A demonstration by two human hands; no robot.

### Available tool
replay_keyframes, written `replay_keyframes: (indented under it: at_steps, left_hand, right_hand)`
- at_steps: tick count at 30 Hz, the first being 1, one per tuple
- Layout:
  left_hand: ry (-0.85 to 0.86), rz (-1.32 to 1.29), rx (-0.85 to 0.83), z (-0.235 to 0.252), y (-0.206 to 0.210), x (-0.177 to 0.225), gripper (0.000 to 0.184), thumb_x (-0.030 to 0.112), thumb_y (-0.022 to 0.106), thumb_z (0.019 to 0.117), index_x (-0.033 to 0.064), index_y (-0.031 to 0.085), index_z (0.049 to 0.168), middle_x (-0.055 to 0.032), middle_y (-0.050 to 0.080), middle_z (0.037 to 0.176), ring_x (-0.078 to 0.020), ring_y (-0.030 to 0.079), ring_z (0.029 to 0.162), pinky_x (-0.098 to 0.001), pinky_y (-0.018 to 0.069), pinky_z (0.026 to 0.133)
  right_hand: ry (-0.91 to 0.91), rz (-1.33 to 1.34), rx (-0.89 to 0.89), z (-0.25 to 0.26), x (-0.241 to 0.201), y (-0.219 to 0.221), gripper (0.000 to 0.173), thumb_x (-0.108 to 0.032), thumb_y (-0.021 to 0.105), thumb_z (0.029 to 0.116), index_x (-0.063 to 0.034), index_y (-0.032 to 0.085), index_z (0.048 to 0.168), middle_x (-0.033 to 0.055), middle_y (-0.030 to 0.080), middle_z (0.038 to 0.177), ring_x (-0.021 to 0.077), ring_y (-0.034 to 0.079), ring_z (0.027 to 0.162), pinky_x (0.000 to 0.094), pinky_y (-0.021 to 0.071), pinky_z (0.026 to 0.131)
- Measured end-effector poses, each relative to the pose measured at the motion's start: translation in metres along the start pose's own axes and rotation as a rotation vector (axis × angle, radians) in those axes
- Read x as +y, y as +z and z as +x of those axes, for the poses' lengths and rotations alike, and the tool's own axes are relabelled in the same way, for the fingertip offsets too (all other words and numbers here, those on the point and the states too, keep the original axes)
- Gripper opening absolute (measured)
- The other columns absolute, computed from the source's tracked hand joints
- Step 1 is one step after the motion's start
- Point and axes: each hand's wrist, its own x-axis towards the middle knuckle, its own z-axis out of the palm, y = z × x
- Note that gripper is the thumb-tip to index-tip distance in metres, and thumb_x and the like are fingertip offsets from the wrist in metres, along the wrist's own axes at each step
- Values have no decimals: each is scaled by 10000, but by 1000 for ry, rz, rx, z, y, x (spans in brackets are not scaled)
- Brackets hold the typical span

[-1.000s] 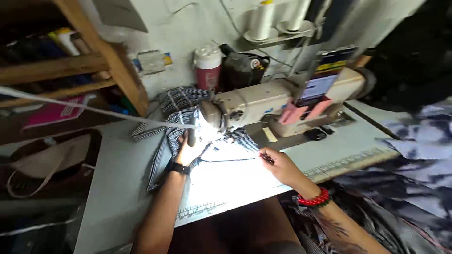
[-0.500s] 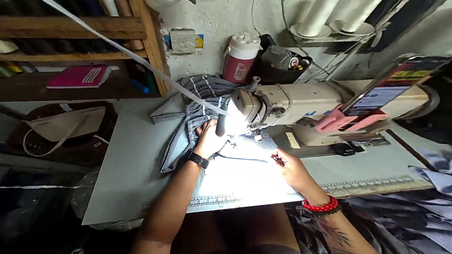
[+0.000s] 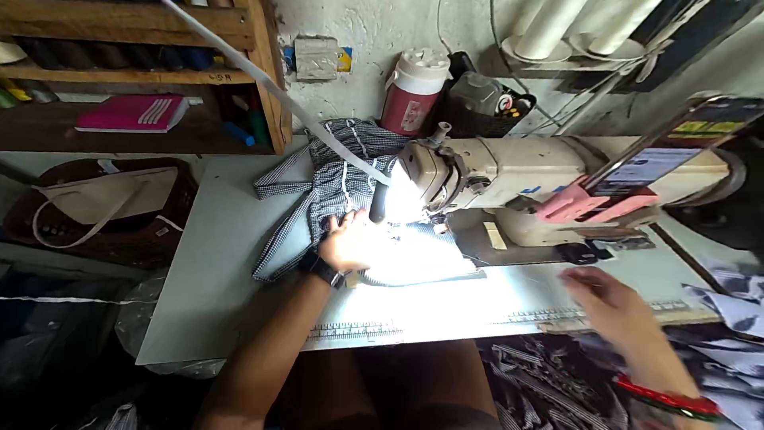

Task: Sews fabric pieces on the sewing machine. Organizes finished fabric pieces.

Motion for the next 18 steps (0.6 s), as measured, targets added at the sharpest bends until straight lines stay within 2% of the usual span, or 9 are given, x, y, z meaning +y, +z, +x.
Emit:
replay_keyframes:
  at_steps: [2, 4, 6, 7, 8, 10, 12, 15, 18]
  left_hand:
    - [98, 86, -70, -25, 1, 7, 917, 507, 779, 835, 177, 382, 1593, -180, 260, 1677, -419, 234, 1536, -763, 143, 1141]
    - [165, 23, 123, -44, -2, 8, 513, 417, 670, 939, 153, 646, 1378, -150, 545, 1490, -367, 466, 1401, -684, 249, 1135]
    - [129, -179, 472, -37, -3, 7, 226, 249, 614, 983, 78, 754, 1027, -115, 718, 1037, -280, 653, 1056, -506, 441, 1017]
    - [88, -301, 564, -29, -7, 8, 187, 203, 622, 984, 47, 726, 986, -123, 701, 949, -269, 671, 957, -472, 525, 925]
    - [69, -386, 585, -18, -10, 7, 179, 194, 623, 993, 40, 700, 1038, -132, 698, 974, -262, 681, 953, -462, 556, 892]
    - [80, -366, 471, 10, -12, -4, 348, 200, 583, 1026, 13, 645, 1313, -173, 669, 1297, -295, 614, 1251, -478, 442, 1111]
    - [89, -217, 395, 34, -8, -18, 446, 223, 542, 1049, 26, 557, 1448, -165, 535, 1511, -314, 431, 1463, -516, 228, 1243]
    - [126, -181, 376, 47, -14, -32, 597, 304, 694, 969, 38, 530, 1478, -173, 490, 1549, -332, 381, 1495, -562, 180, 1249]
    - [64, -165, 150, 47, -35, -33, 849, 337, 788, 900, 75, 364, 1587, -145, 329, 1657, -324, 235, 1559, -591, 84, 1256]
  right_hand:
    - [91, -210, 97, -3, 9, -35, 377, -196, 512, 1049, 134, 591, 1214, 357, 648, 1038, 463, 646, 917, 650, 505, 825]
    - [132, -344, 187, 0, 0, -45, 405, -222, 503, 1042, 132, 590, 1219, 401, 627, 1047, 565, 620, 952, 745, 447, 831]
    - [-15, -303, 175, 2, -35, -28, 411, -249, 505, 1065, 112, 591, 1242, 365, 650, 1087, 520, 656, 969, 695, 506, 846]
    - [-132, -220, 127, 3, -57, -7, 385, -232, 515, 1068, 96, 601, 1250, 326, 672, 1091, 439, 685, 945, 611, 551, 836]
    - [-251, -124, 54, 5, -77, 19, 351, -203, 524, 1059, 74, 625, 1247, 275, 697, 1088, 337, 705, 924, 506, 583, 828]
    - [-377, 19, -161, 11, -110, 77, 302, -155, 561, 1025, 21, 675, 1243, 187, 727, 1112, 206, 722, 948, 385, 609, 859]
    - [-354, -98, -329, 21, -127, 118, 296, -179, 597, 1001, -81, 708, 1258, 128, 741, 1114, 238, 716, 985, 483, 580, 883]
    - [-272, -412, -319, 43, -137, 134, 340, -275, 588, 1021, -177, 694, 1330, 155, 736, 1189, 387, 712, 1054, 646, 541, 864]
    - [-268, -515, -342, 45, -134, 132, 413, -294, 573, 1025, -188, 628, 1420, 162, 702, 1274, 410, 698, 1083, 646, 538, 873]
